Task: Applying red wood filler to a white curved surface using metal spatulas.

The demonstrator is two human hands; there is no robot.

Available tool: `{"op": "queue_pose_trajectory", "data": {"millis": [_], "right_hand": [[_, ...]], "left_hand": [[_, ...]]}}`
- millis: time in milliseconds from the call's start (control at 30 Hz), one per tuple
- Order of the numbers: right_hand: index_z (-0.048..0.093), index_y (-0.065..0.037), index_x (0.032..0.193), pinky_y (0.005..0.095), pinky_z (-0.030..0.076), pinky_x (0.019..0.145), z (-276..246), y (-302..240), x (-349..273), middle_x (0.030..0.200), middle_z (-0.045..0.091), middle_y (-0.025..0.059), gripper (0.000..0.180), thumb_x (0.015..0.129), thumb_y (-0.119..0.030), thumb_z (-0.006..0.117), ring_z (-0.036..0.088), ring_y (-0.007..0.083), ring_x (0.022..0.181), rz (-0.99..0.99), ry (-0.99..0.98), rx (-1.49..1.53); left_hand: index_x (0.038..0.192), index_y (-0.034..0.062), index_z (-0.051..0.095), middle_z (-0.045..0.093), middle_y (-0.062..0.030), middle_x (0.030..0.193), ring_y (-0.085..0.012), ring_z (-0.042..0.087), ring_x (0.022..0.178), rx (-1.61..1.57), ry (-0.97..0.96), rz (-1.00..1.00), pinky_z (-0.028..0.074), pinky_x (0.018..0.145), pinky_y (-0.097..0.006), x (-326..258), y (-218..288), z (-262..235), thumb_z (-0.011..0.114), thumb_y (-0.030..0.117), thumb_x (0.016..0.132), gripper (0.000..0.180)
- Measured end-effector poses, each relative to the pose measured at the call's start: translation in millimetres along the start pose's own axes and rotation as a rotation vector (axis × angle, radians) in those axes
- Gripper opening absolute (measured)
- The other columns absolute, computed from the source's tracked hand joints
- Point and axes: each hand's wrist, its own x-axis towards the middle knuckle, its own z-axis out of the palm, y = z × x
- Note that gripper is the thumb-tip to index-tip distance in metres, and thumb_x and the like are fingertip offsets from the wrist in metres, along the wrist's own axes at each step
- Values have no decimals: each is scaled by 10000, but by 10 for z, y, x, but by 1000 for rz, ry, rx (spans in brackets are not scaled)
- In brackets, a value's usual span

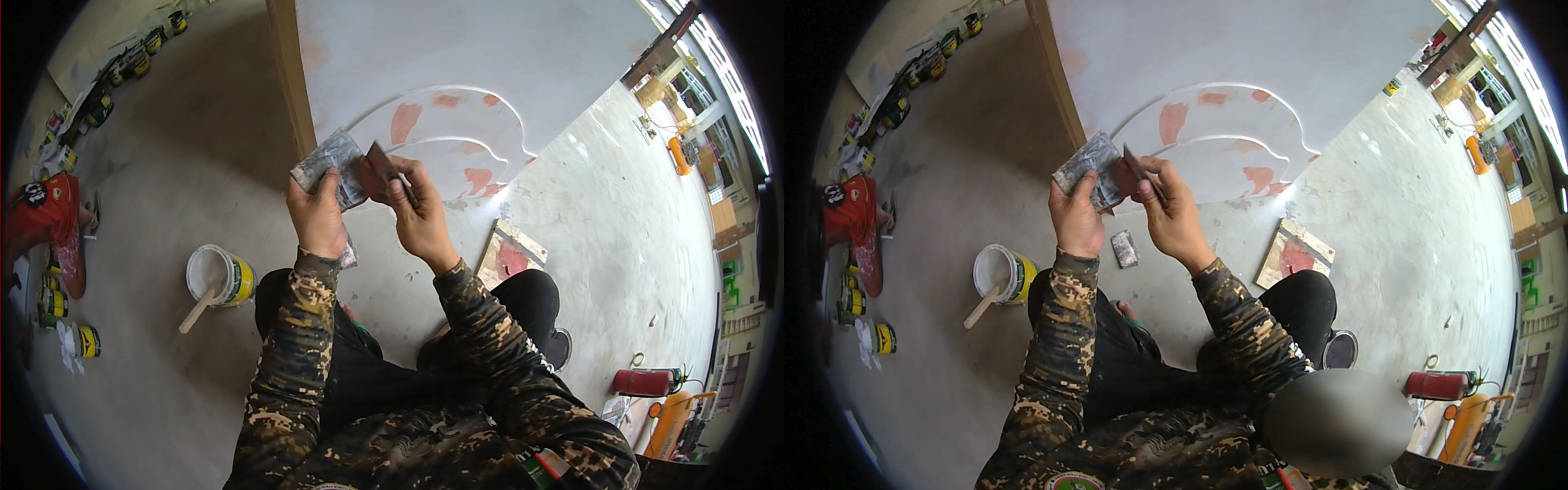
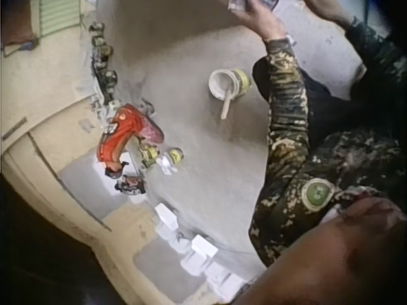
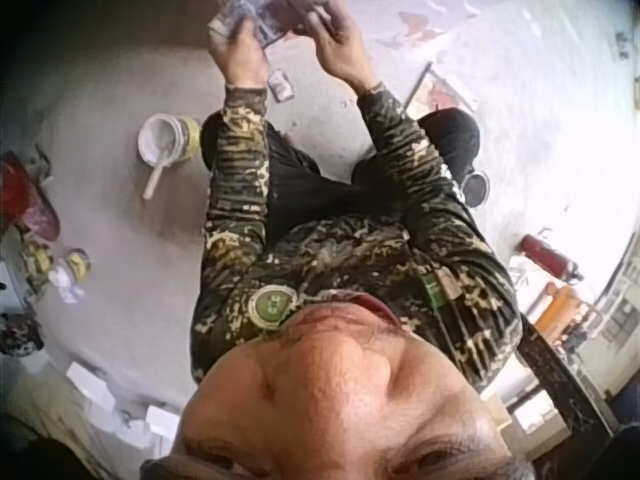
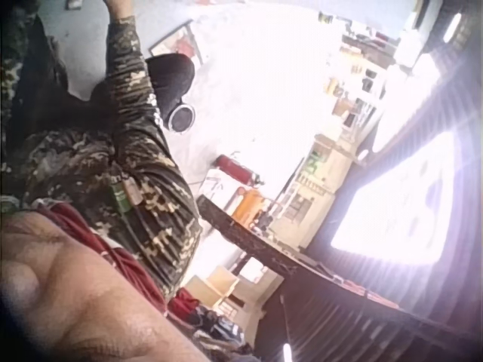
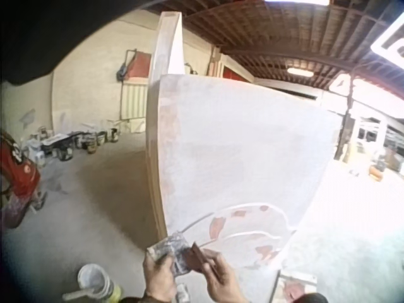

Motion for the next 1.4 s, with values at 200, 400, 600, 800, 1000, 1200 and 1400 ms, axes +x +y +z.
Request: {"op": "queue_pose_trajectory", "data": {"millis": [200, 400, 600, 800, 1000, 1200, 1400], "right_hand": [[588, 10, 1254, 322, 526, 883, -192, 100, -56, 1208, 638, 136, 270, 985, 5, 569, 641, 228, 1062, -107, -90, -553], [647, -36, 1212, 341, 545, 824, -504, -99, 87, 1173, 655, 154, 314, 920, 64, 588, 660, 296, 1042, -151, -18, -680], [674, -73, 1198, 431, 524, 910, -401, -330, 238, 1144, 660, 124, 428, 809, 86, 591, 638, 345, 1072, -346, -189, -855], [701, -99, 1189, 445, 496, 984, -153, -394, 331, 1217, 649, 104, 464, 775, 91, 613, 600, 335, 1170, -495, -282, -1015], [713, -107, 1163, 442, 488, 990, 39, -337, 450, 1195, 654, 98, 469, 751, 81, 586, 590, 330, 1178, -533, -258, -981], [682, -82, 1191, 431, 521, 956, 177, 396, 125, 1186, 654, 131, 426, 832, 91, 534, 641, 342, 1092, -168, -516, -654], [524, -4, 1332, 454, 523, 1000, 335, 1610, -199, 1222, 642, 110, 329, 1009, 9, 467, 646, 283, 1118, 536, 334, 826]], "left_hand": [[1209, 14, 553, 648, -96, 1188, -206, 662, 1035, -9, 16, 13, 556, 913, -363, -3, 181, 25, 607, 2, 936, 279], [1210, -31, 543, 656, -95, 1153, -152, 632, 1013, 162, 30, 310, 525, 899, -312, 308, 507, -313, 647, 3, 930, 301], [1220, -30, 550, 665, -80, 1108, -140, 635, 978, 425, -22, 359, 523, 882, -298, 311, 551, -405, 661, 25, 938, 307], [1207, -28, 565, 676, -83, 1083, -135, 640, 961, 477, -43, 361, 524, 869, -291, 284, 556, -400, 670, 37, 932, 301], [1193, -29, 573, 683, -93, 1072, -146, 644, 958, 559, -69, 383, 523, 872, -301, 258, 557, -348, 662, 36, 934, 282], [1231, -41, 536, 656, -105, 1141, -172, 639, 1006, 396, 206, 513, 516, 902, -313, 306, 582, -398, 666, 26, 935, 330], [1183, -51, 478, 624, -157, 1189, -211, 635, 1066, 234, 384, 441, 524, 938, -350, 418, 499, -298, 629, 37, 955, 287]]}}
